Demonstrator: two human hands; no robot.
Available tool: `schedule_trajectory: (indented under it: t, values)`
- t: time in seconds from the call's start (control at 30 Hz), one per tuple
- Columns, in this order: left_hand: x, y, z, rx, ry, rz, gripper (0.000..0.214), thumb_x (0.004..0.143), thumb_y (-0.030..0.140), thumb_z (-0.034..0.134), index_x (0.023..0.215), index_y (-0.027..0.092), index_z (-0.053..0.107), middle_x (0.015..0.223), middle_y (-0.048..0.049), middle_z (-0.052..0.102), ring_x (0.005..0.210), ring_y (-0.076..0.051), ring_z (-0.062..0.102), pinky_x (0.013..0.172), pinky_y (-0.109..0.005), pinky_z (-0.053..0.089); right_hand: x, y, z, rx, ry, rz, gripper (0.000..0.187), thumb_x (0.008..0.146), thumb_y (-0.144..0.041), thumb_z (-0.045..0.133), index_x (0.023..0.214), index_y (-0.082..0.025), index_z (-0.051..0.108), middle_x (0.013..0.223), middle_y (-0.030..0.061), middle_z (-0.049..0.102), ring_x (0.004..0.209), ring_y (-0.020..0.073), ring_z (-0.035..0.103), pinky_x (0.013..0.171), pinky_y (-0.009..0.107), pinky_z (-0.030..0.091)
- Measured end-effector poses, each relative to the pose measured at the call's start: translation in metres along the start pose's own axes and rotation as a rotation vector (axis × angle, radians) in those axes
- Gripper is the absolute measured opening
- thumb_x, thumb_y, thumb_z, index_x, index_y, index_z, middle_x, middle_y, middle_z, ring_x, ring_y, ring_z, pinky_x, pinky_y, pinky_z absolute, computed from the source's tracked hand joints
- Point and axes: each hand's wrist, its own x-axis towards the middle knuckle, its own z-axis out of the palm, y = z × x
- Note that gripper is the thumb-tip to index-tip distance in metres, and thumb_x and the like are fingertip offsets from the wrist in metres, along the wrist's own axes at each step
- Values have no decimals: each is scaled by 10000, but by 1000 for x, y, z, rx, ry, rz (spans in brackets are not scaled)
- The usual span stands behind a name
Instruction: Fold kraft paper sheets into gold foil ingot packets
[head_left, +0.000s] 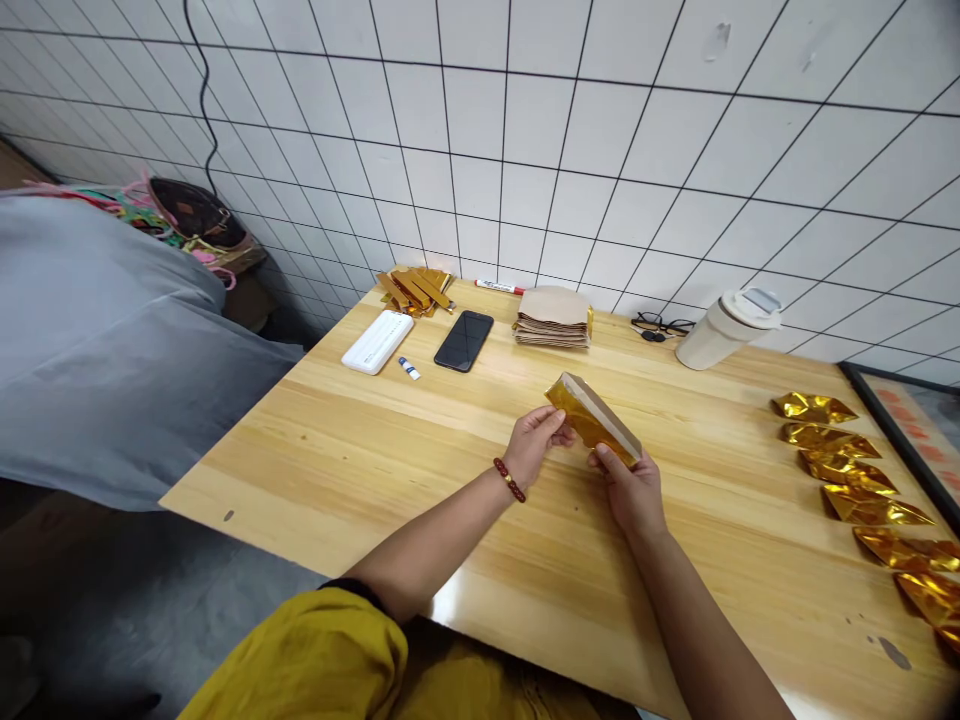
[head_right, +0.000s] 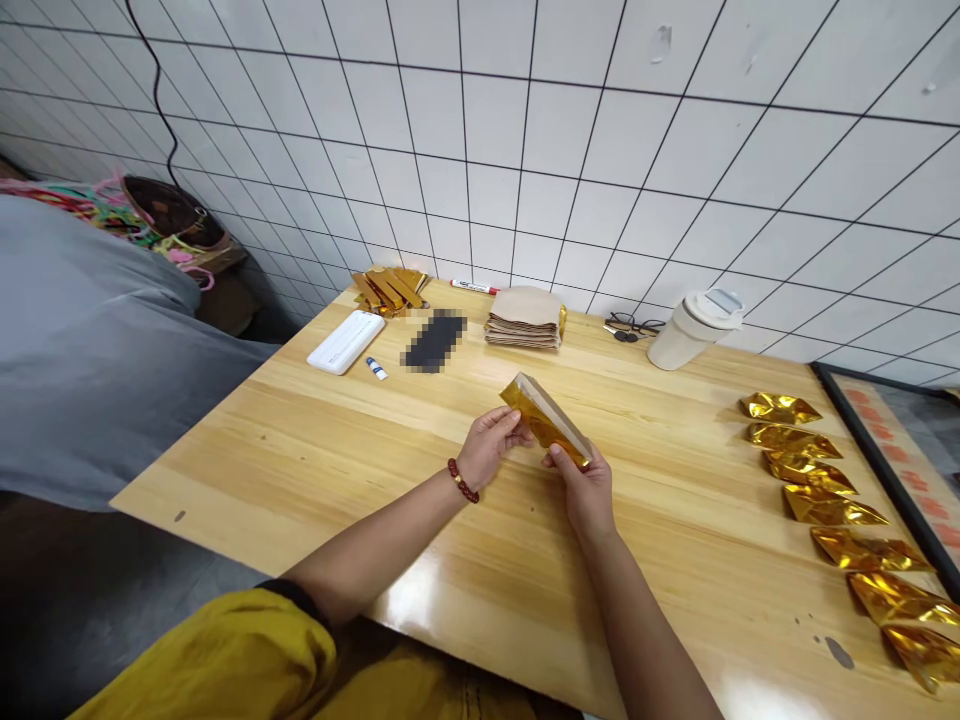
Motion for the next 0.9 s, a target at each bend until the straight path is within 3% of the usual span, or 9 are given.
schedule_trajectory:
  t: [0.23, 0.4, 0.53, 0.73, 0.9]
  values:
    - [4, 1, -1, 27, 120, 109, 368, 601, 444, 819, 707, 148, 630, 647, 10, 618, 602, -101, 557, 629, -256, 468, -5, -4, 3, -197, -185, 62, 307, 710, -459, 800, 840, -205, 689, 667, -1, 643, 596, 155, 536, 566, 274, 422]
    - [5, 2, 0, -15, 168, 120, 447, 542, 395, 858, 828, 175, 593, 652, 35, 615, 590, -100, 556, 596, -245, 456, -5, -5, 4, -228, -204, 95, 339, 695, -494, 803, 813, -201, 681, 629, -1, 634, 575, 160, 538, 553, 282, 426]
    - [5, 5, 0, 2, 170, 144, 433, 514, 355, 874, 731, 173, 548, 657, 32, 615, 600, -92, 560, 618, -243, 467, -4, -5, 3, -189, -203, 78, 321, 719, -485, 790, 812, -201, 671, 642, 7, 650, 588, 166, 560, 574, 294, 442]
    - [5, 8, -2, -16, 165, 129, 388, 627, 485, 794, 745, 144, 654, 693, -15, 657, 635, -113, 587, 660, -268, 476, -3, -3, 1, -156, -224, 82, 300, 737, -467, 782, 786, -200, 653, 621, -2, 625, 568, 156, 530, 548, 289, 415]
    - [8, 9, -4, -31, 201, 118, 456, 517, 392, 887, 840, 161, 661, 682, -1, 675, 623, -111, 590, 607, -240, 446, -4, 0, -2, -164, -276, 80, 289, 762, -455, 763, 821, -196, 648, 622, -3, 606, 563, 148, 490, 546, 281, 385]
